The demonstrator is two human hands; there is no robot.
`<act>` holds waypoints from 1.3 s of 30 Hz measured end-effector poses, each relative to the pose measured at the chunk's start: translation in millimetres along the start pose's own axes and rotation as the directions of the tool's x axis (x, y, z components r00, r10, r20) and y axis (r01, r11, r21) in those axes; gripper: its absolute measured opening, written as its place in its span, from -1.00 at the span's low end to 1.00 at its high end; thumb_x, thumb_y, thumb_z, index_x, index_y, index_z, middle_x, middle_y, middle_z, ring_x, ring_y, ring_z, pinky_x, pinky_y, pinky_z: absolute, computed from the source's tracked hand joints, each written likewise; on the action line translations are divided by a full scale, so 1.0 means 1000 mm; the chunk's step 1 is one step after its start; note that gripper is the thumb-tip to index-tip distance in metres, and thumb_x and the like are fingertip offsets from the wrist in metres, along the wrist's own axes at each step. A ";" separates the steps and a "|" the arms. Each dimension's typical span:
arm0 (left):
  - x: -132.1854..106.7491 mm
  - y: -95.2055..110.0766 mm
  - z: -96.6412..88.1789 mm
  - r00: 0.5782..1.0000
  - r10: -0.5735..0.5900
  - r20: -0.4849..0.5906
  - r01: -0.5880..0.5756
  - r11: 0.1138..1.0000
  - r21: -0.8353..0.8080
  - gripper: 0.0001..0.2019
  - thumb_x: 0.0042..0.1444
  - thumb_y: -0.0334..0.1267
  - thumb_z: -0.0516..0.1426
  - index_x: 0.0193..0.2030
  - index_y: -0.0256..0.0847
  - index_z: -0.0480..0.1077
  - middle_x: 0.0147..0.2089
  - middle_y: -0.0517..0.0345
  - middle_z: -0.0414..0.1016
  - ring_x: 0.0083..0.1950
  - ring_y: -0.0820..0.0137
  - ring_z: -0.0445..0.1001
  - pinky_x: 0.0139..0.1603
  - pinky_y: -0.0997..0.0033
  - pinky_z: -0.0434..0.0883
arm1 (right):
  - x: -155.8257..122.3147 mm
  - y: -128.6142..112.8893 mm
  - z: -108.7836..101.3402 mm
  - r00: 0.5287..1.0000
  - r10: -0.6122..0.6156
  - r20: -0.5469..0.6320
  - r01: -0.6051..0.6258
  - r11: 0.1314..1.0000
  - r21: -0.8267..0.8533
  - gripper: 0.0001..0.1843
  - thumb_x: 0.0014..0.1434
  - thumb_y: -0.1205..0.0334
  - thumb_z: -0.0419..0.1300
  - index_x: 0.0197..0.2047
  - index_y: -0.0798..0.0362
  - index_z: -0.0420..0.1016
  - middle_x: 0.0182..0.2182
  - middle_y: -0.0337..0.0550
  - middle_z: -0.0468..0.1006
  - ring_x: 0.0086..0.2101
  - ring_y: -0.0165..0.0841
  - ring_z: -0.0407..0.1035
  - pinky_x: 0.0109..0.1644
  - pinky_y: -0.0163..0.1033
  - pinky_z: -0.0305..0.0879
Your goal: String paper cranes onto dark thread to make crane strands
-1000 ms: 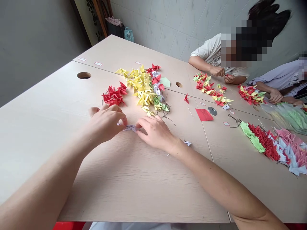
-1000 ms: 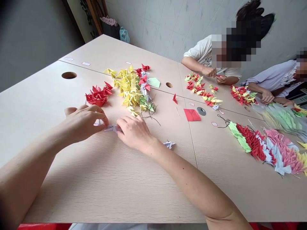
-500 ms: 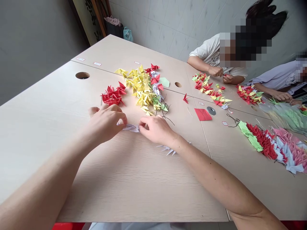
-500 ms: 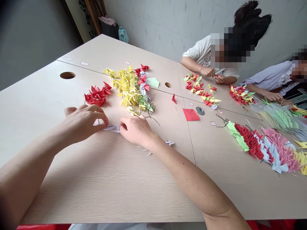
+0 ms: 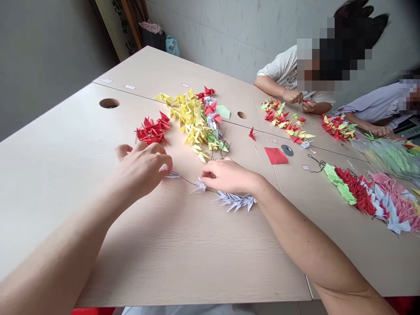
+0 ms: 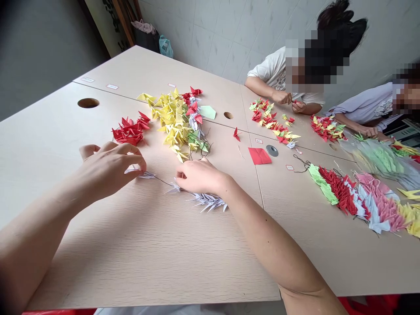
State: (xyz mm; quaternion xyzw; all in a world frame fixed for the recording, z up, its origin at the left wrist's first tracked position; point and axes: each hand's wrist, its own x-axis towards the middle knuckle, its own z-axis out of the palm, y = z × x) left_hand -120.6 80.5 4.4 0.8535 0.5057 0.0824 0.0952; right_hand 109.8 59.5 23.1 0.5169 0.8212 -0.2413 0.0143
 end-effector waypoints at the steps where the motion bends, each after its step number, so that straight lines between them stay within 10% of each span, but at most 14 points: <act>1: -0.001 0.001 0.000 1.000 0.005 -0.004 -0.005 1.000 0.017 -0.75 0.20 -0.32 0.00 -0.33 -0.08 0.51 -0.04 0.00 0.45 0.03 0.10 0.26 -0.08 0.02 0.01 | -0.004 0.001 -0.001 1.000 0.006 -0.020 -0.006 1.000 0.028 -0.82 0.18 0.25 0.10 -0.41 0.01 0.48 -0.39 -0.26 0.56 -0.36 -0.38 0.36 -0.15 -0.22 0.09; 11: -0.009 0.032 0.020 0.975 0.223 0.006 -0.223 0.974 0.049 -0.88 0.12 -0.18 0.14 -0.27 0.03 0.53 0.04 0.09 0.43 0.00 0.13 0.31 0.04 -0.02 0.05 | -0.028 -0.016 0.021 0.972 0.113 -0.204 -0.097 0.991 0.087 -0.83 0.14 0.11 0.23 -0.39 0.01 0.47 -0.31 -0.24 0.52 -0.18 -0.31 0.35 0.02 -0.14 0.07; 28: 0.000 0.035 0.032 0.982 0.191 -0.010 -0.190 0.980 0.060 -0.79 0.19 -0.26 0.10 -0.05 -0.07 0.43 -0.06 0.03 0.48 -0.08 0.13 0.36 -0.12 0.14 0.11 | -0.019 0.001 0.011 0.969 0.143 -0.202 -0.119 0.984 0.129 -0.90 0.10 0.28 0.20 -0.45 0.02 0.47 -0.36 -0.29 0.51 -0.30 -0.39 0.33 -0.10 -0.21 0.04; 39: 0.006 0.029 0.030 0.972 0.195 -0.131 -0.191 0.981 0.039 -0.76 0.25 -0.23 0.05 -0.35 -0.03 0.53 -0.21 0.11 0.54 -0.15 0.20 0.34 -0.12 0.10 0.03 | -0.026 0.004 0.017 0.959 0.168 -0.227 -0.125 0.974 0.192 -0.88 0.12 0.25 0.19 -0.44 0.03 0.44 -0.34 -0.29 0.52 -0.30 -0.40 0.34 -0.11 -0.23 0.08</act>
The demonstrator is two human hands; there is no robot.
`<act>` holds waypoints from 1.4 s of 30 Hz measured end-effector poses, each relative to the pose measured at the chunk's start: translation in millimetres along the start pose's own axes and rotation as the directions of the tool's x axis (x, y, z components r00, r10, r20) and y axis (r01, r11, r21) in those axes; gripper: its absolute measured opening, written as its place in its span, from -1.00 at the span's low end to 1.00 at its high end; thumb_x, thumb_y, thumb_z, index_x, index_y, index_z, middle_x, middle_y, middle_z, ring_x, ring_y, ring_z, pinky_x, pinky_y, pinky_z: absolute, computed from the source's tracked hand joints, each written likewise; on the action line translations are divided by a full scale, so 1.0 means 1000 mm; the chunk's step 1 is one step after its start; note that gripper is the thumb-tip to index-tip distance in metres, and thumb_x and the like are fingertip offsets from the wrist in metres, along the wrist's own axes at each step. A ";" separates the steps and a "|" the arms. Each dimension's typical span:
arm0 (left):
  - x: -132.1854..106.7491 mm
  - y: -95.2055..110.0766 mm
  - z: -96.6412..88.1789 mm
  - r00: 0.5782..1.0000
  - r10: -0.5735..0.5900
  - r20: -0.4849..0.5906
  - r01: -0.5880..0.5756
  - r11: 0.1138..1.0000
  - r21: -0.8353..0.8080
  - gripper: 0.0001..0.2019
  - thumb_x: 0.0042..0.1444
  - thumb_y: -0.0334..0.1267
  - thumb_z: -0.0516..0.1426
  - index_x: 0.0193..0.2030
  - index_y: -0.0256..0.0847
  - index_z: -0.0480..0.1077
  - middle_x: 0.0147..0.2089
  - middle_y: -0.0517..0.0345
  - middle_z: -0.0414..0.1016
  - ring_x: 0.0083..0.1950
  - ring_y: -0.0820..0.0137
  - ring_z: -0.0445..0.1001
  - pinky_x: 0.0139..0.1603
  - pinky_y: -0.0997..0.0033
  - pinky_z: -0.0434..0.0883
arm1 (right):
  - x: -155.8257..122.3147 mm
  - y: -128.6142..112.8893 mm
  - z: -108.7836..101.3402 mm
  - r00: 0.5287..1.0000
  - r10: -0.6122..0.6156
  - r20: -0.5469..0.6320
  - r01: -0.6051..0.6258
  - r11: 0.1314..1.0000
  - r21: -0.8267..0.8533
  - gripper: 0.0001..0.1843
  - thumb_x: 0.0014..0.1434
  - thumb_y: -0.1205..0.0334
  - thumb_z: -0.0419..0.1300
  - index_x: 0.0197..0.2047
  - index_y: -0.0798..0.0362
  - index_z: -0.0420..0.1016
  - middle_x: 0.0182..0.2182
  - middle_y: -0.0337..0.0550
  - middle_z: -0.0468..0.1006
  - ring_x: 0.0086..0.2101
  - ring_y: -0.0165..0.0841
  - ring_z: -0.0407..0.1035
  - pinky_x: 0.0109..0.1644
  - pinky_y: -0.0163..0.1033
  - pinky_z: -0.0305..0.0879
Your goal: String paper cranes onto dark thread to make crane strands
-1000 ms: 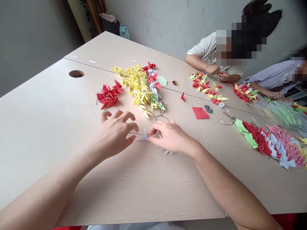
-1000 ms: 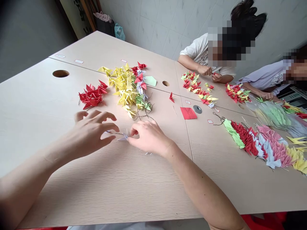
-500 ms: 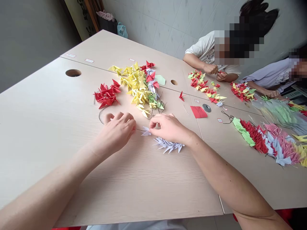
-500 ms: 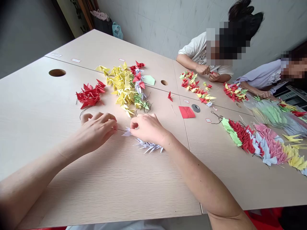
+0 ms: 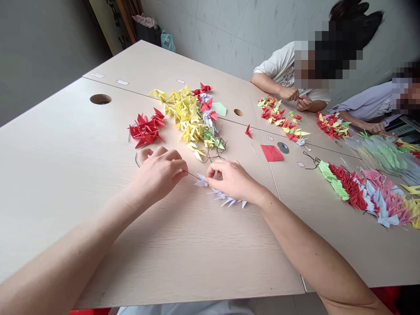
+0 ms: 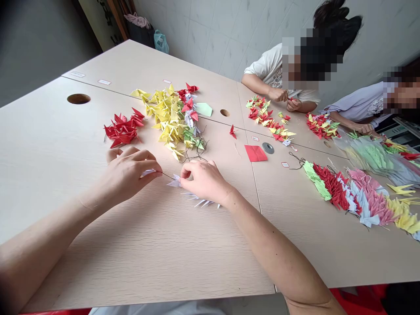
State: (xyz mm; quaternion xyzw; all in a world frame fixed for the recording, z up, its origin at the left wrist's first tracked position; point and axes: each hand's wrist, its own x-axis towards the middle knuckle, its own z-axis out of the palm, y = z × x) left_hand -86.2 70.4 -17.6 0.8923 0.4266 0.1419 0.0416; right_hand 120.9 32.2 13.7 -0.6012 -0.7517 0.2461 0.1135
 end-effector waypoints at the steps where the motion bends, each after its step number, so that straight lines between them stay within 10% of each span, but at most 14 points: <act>1: 0.000 -0.001 0.000 1.000 -0.008 -0.004 0.008 1.000 0.004 -0.76 0.25 -0.23 0.05 -0.36 -0.04 0.52 -0.22 0.11 0.54 -0.15 0.20 0.34 -0.13 0.10 0.03 | -0.001 0.001 0.002 1.000 0.003 -0.007 -0.004 1.000 -0.017 -0.88 0.12 0.25 0.19 -0.44 0.03 0.42 -0.34 -0.29 0.52 -0.31 -0.40 0.34 -0.09 -0.22 0.07; 14: -0.001 -0.002 0.004 1.000 -0.004 0.001 0.004 1.000 -0.015 -0.77 0.22 -0.23 0.06 -0.41 -0.11 0.48 -0.27 0.11 0.53 -0.20 0.20 0.36 -0.17 0.13 0.03 | -0.012 0.011 0.029 0.974 -0.036 -0.225 0.011 0.994 -0.108 -0.91 0.19 0.32 0.13 -0.37 0.03 0.32 -0.51 -0.37 0.49 -0.46 -0.46 0.33 -0.09 -0.23 -0.01; 27: -0.002 -0.003 0.004 0.999 0.015 0.044 -0.015 1.000 0.000 -0.80 0.19 -0.29 0.06 -0.41 -0.11 0.47 -0.27 0.11 0.54 -0.19 0.18 0.39 -0.20 0.13 0.02 | -0.026 -0.002 0.005 0.998 -0.011 -0.059 0.008 0.998 -0.066 -0.94 0.12 0.35 0.12 -0.38 0.02 0.36 -0.34 -0.30 0.51 -0.26 -0.37 0.35 -0.08 -0.20 0.03; 33: -0.003 -0.005 0.004 0.999 0.017 0.042 -0.018 1.000 0.025 -0.78 0.20 -0.29 0.05 -0.41 -0.10 0.47 -0.29 0.13 0.52 -0.20 0.18 0.39 -0.19 0.11 0.02 | -0.022 0.005 -0.009 0.975 -0.220 0.026 0.220 0.975 -0.009 -0.68 0.21 0.46 0.02 -0.11 -0.06 0.50 -0.18 -0.24 0.54 -0.12 -0.35 0.36 0.01 -0.20 0.10; 42: -0.003 -0.006 0.005 0.999 0.009 0.036 -0.010 1.000 0.016 -0.78 0.21 -0.22 0.06 -0.41 -0.09 0.47 -0.29 0.14 0.51 -0.20 0.18 0.38 -0.18 0.12 0.03 | -0.024 0.010 -0.004 0.946 -0.321 0.049 0.324 0.942 -0.085 -0.71 0.20 0.49 0.02 -0.24 0.01 0.52 -0.23 -0.26 0.60 -0.16 -0.35 0.40 0.06 -0.13 0.06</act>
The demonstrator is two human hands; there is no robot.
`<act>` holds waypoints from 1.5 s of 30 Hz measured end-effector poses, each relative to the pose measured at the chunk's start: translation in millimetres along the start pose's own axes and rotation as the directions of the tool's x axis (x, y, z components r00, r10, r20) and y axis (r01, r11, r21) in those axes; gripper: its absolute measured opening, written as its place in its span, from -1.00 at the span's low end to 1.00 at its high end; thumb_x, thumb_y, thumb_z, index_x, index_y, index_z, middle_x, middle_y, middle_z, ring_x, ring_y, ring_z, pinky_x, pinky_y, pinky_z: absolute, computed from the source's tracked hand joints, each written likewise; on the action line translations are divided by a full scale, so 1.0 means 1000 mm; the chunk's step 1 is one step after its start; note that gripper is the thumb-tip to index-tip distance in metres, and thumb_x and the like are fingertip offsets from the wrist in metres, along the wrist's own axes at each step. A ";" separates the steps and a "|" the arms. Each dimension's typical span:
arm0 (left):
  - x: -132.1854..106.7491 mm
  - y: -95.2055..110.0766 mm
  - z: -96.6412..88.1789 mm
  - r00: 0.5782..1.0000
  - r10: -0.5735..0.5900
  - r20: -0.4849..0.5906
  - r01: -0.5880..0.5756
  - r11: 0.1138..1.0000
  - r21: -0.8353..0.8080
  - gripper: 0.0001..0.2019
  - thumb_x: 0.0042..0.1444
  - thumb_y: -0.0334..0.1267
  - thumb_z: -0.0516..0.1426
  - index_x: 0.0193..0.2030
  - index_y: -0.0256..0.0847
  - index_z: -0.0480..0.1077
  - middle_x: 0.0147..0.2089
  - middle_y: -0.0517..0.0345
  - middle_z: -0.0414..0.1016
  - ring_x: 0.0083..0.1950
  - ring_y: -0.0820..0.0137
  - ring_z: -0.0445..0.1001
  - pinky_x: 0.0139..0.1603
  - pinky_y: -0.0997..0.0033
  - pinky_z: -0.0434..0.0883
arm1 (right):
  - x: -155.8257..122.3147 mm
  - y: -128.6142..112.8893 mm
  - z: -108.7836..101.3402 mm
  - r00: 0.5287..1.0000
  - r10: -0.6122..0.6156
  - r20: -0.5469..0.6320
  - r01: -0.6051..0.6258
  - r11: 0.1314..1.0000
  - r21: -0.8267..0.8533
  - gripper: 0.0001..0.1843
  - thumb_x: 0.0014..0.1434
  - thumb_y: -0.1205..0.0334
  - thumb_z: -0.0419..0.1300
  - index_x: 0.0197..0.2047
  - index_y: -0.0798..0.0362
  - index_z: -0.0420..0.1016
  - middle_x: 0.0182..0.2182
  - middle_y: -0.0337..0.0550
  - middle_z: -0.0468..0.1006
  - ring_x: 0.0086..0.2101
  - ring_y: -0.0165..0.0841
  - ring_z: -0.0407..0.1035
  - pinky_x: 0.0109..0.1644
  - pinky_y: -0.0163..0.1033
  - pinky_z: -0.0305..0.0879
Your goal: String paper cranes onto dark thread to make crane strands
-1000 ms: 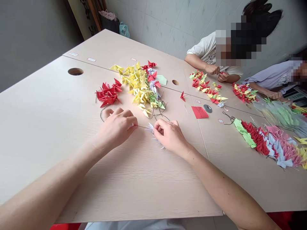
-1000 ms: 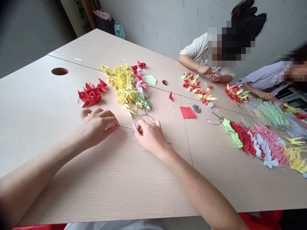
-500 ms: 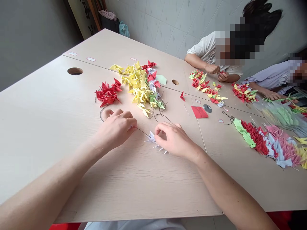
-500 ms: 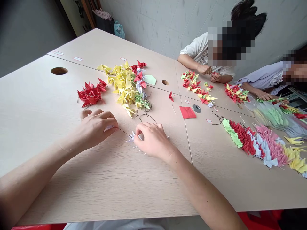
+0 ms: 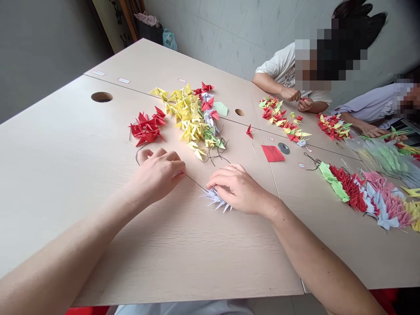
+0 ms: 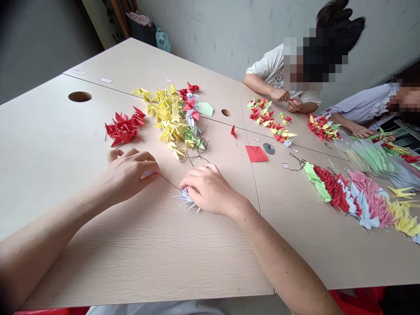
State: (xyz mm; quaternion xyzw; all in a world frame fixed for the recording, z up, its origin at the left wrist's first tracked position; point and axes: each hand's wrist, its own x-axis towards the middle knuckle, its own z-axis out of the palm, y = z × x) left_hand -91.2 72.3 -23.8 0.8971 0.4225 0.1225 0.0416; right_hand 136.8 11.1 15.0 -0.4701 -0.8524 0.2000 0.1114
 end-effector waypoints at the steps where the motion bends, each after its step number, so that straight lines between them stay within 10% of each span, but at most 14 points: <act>1: 0.000 0.000 -0.001 1.000 0.001 0.000 -0.001 1.000 0.003 -0.78 0.21 -0.23 0.05 -0.41 -0.09 0.47 -0.29 0.14 0.51 -0.21 0.19 0.38 -0.18 0.11 0.03 | 0.000 0.000 0.000 1.000 -0.010 -0.016 0.010 1.000 0.002 -0.72 0.20 0.50 0.03 -0.23 0.01 0.51 -0.23 -0.25 0.60 -0.16 -0.35 0.40 0.08 -0.13 0.05; 11: 0.000 -0.001 0.000 1.000 -0.015 0.013 0.015 1.000 -0.017 -0.82 0.20 -0.18 0.09 -0.39 -0.04 0.48 -0.26 0.16 0.51 -0.19 0.19 0.39 -0.13 0.09 0.06 | -0.002 0.002 -0.001 0.998 -0.051 -0.028 0.053 0.996 0.066 -0.71 0.17 0.53 0.02 -0.28 0.02 0.49 -0.24 -0.25 0.59 -0.17 -0.36 0.40 0.08 -0.14 0.09; 19: 0.000 -0.022 -0.056 0.934 -0.300 -0.196 0.275 0.951 -0.143 -0.75 0.28 -0.09 0.01 -0.13 -0.07 0.48 0.05 0.06 0.40 0.00 0.22 0.35 -0.03 0.17 0.10 | 0.031 -0.013 -0.017 0.983 0.057 -0.172 -0.040 0.994 0.102 -0.81 0.23 0.39 0.07 -0.20 0.01 0.48 -0.22 -0.24 0.58 -0.17 -0.36 0.41 0.02 -0.21 0.18; 25: -0.002 -0.032 -0.051 0.959 -0.268 0.089 0.276 0.957 -0.090 -0.73 0.20 0.04 0.08 -0.28 0.00 0.52 0.00 0.11 0.46 0.06 0.14 0.30 0.01 0.07 0.04 | 0.070 -0.029 -0.001 0.999 -0.008 -0.038 0.010 0.999 0.049 -0.85 0.20 0.29 0.15 -0.14 -0.01 0.45 -0.14 -0.23 0.56 -0.10 -0.32 0.38 0.01 -0.21 0.17; 33: -0.006 -0.034 -0.046 0.958 -0.250 0.144 0.260 0.964 -0.055 -0.82 0.15 -0.06 0.13 -0.28 -0.02 0.52 -0.03 0.06 0.45 0.07 0.09 0.28 -0.01 0.03 0.07 | 0.084 -0.020 0.034 0.997 -0.039 -0.062 0.033 0.995 -0.098 -0.93 0.22 0.26 0.15 -0.21 0.01 0.43 -0.22 -0.20 0.53 -0.12 -0.29 0.33 -0.01 -0.17 0.07; 45: -0.005 -0.021 -0.032 0.976 -0.161 0.150 0.164 0.986 -0.010 -0.84 0.14 -0.18 0.10 -0.36 -0.04 0.51 -0.04 0.04 0.44 0.01 0.09 0.29 -0.06 -0.02 0.08 | 0.065 -0.013 0.025 0.997 0.014 -0.075 -0.017 0.999 -0.048 -0.90 0.12 0.41 0.13 -0.30 0.02 0.37 -0.34 -0.30 0.53 -0.30 -0.38 0.35 -0.14 -0.25 0.04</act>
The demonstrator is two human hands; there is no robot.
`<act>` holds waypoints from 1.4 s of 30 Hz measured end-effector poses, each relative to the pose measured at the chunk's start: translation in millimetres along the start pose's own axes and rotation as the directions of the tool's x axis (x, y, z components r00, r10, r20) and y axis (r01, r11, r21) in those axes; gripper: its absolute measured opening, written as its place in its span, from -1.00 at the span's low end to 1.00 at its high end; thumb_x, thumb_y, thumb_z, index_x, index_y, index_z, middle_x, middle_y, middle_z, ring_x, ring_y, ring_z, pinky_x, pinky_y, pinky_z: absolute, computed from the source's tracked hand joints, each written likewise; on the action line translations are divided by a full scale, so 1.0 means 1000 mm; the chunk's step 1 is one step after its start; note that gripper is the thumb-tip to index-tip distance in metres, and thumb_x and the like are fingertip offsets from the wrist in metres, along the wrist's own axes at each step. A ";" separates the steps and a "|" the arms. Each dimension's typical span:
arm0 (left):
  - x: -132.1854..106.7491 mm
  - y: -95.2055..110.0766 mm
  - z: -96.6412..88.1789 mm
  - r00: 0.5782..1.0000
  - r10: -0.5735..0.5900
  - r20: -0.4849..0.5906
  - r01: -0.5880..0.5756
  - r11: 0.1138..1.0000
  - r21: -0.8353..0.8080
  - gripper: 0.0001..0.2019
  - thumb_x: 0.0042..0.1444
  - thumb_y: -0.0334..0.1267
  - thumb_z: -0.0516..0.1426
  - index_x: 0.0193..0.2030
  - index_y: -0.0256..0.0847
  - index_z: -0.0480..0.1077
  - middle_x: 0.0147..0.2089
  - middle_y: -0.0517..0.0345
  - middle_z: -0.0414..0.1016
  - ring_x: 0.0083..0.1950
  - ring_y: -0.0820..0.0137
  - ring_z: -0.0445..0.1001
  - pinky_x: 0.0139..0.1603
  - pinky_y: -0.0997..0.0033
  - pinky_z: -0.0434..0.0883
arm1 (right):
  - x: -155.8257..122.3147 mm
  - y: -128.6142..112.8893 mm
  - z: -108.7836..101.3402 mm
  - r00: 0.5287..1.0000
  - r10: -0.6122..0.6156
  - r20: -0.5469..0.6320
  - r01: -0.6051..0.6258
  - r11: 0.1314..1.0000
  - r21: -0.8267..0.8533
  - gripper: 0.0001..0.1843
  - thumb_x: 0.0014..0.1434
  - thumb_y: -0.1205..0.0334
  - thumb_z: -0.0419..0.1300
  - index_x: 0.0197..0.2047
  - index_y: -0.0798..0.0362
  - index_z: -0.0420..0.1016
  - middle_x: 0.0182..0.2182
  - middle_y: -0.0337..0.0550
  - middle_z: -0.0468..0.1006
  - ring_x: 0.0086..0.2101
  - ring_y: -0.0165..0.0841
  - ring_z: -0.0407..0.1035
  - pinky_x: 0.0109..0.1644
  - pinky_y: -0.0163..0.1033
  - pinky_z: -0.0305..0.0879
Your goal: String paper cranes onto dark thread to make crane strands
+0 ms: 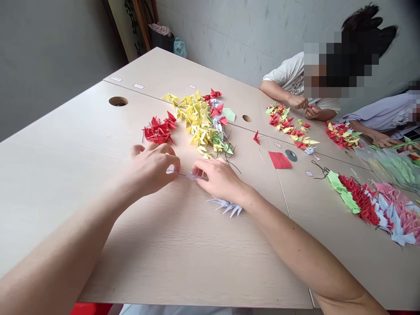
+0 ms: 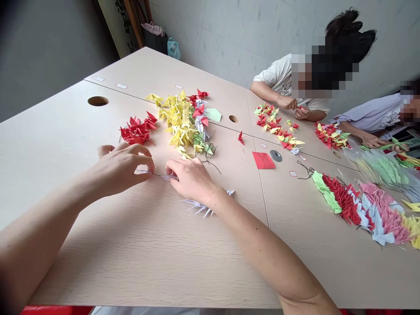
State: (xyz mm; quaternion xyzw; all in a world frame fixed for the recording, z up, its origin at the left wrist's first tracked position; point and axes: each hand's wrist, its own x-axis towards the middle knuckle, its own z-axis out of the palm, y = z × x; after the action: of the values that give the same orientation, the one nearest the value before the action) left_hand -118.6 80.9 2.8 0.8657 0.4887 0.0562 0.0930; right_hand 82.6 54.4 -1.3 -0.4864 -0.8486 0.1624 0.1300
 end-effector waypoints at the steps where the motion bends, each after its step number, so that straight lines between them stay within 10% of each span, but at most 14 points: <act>1: 0.000 0.000 0.000 1.000 -0.003 -0.014 0.003 1.000 0.016 -0.82 0.15 -0.20 0.08 -0.37 -0.06 0.50 -0.04 0.02 0.44 0.01 0.09 0.29 -0.06 -0.03 0.08 | -0.003 0.001 -0.002 1.000 0.013 0.013 -0.013 1.000 -0.002 -0.90 0.12 0.40 0.14 -0.30 0.02 0.37 -0.35 -0.30 0.53 -0.31 -0.39 0.35 -0.14 -0.25 0.03; 14: -0.002 0.007 0.010 0.989 0.114 -0.097 -0.114 0.993 0.008 -0.85 0.05 -0.17 0.17 -0.21 0.04 0.50 0.09 0.10 0.41 0.09 0.07 0.29 0.06 -0.06 0.05 | -0.017 0.002 -0.034 0.989 0.135 0.063 -0.141 0.984 0.108 -0.92 0.19 0.29 0.16 -0.35 0.01 0.45 -0.35 -0.30 0.55 -0.30 -0.41 0.38 -0.13 -0.25 0.12; 21: 0.002 0.022 0.027 0.976 0.204 -0.082 -0.205 0.979 -0.005 -0.86 0.15 -0.24 0.15 -0.41 -0.06 0.50 0.02 0.12 0.46 0.00 0.13 0.34 -0.01 0.02 0.07 | -0.011 0.002 -0.026 0.957 0.208 0.202 -0.209 0.978 -0.016 -0.88 0.12 0.17 0.24 -0.42 -0.02 0.50 -0.43 -0.32 0.56 -0.38 -0.39 0.39 -0.11 -0.18 0.10; 42: 0.007 0.011 0.021 0.987 0.098 -0.128 -0.099 0.995 0.004 -0.87 0.13 -0.25 0.16 -0.42 -0.12 0.48 -0.11 0.08 0.50 -0.01 0.07 0.36 -0.05 0.03 0.11 | -0.004 0.000 -0.012 0.981 0.169 0.093 -0.150 0.971 -0.187 -0.91 0.11 0.35 0.09 -0.42 0.02 0.35 -0.56 -0.33 0.44 -0.54 -0.43 0.22 -0.12 -0.21 0.08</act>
State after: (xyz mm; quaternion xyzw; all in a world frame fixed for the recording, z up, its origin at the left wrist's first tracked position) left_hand -101.7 78.7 -15.5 0.8832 0.4503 0.1168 0.0593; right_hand 88.9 52.9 10.0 -0.5534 -0.8237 0.1213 0.0260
